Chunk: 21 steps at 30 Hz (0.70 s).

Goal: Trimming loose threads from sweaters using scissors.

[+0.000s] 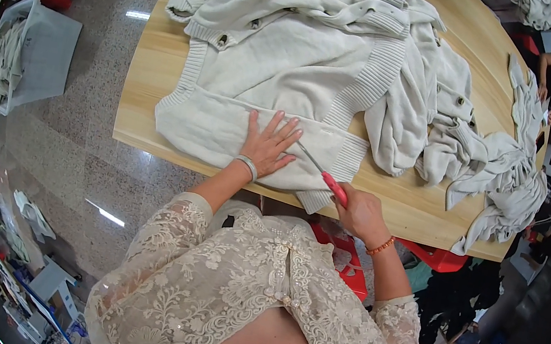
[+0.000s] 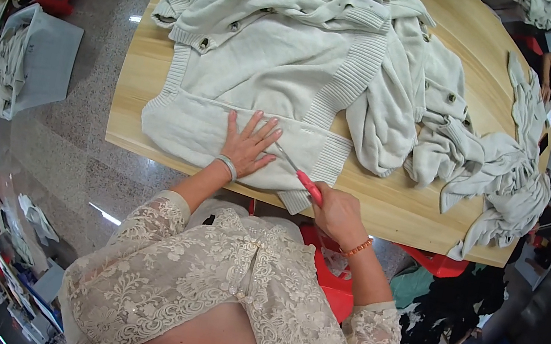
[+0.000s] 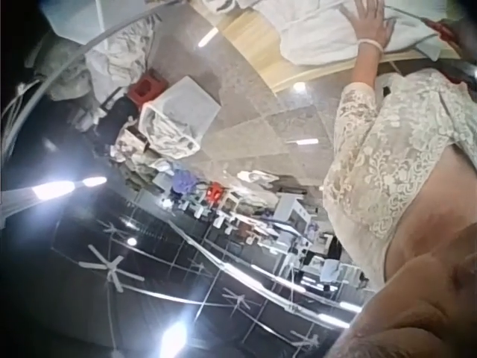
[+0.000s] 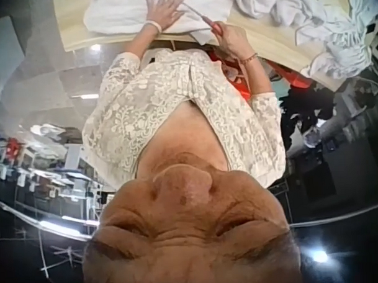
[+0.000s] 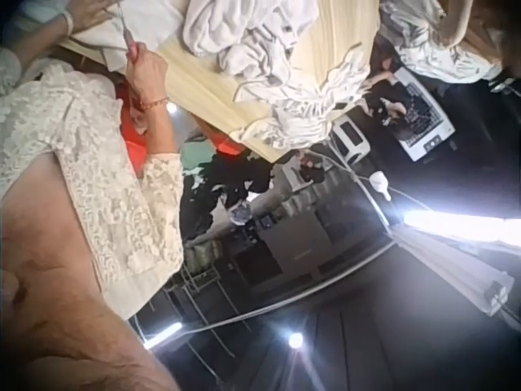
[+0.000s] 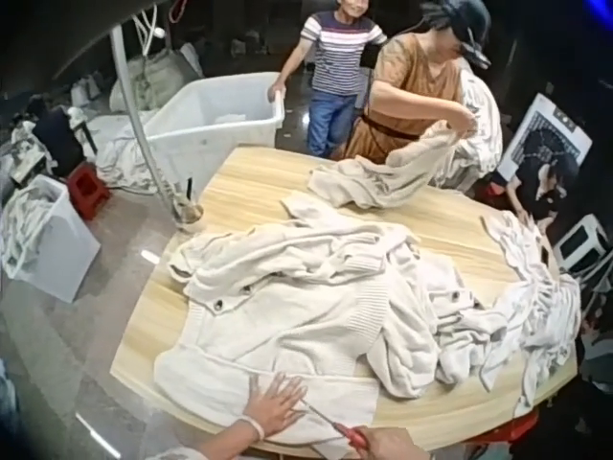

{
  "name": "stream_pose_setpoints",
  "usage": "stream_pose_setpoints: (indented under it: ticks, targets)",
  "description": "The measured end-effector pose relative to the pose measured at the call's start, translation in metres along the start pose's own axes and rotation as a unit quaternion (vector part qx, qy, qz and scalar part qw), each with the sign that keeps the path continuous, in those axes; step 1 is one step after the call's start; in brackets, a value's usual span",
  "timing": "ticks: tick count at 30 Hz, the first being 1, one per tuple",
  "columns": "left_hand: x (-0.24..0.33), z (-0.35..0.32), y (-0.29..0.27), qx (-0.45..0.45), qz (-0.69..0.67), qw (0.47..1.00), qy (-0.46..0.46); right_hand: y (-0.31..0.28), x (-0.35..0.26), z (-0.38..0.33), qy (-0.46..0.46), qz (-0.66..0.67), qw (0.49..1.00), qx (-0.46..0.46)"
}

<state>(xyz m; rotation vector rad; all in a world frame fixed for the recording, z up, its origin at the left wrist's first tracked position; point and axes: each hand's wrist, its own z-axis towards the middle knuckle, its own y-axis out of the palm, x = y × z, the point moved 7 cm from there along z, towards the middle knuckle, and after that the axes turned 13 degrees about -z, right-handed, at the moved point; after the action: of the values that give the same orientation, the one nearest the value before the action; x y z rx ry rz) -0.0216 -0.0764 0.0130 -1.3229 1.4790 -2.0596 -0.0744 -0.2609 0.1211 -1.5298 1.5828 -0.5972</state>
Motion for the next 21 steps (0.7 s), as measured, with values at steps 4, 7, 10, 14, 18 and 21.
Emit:
stream_pose_setpoints:
  ticks: [4,7,10,14,18,21]
  targets:
    - [0.005,0.011,0.003,-0.138,0.008,0.990,-0.030,-0.008,-0.052,0.043,-0.076,0.029,0.996,0.035]
    - [0.000,0.007,0.011,-0.050,-0.016,0.999,0.005,-0.006,-0.092,0.076,-0.131,-0.004,0.989,0.068]
    - [-0.002,0.006,0.014,-0.051,-0.003,0.999,0.011,-0.006,-0.096,0.080,-0.145,0.006,0.987,0.061]
    - [0.001,0.008,-0.001,-0.022,-0.020,1.000,0.004,-0.015,-0.042,0.035,-0.036,0.006,0.999,0.023]
    - [-0.001,0.004,-0.002,0.028,-0.024,0.999,0.020,-0.003,0.011,-0.014,0.048,-0.013,0.999,0.012]
    - [0.002,0.004,-0.005,0.026,-0.038,0.999,0.023,-0.005,-0.007,-0.022,0.028,0.003,1.000,-0.004]
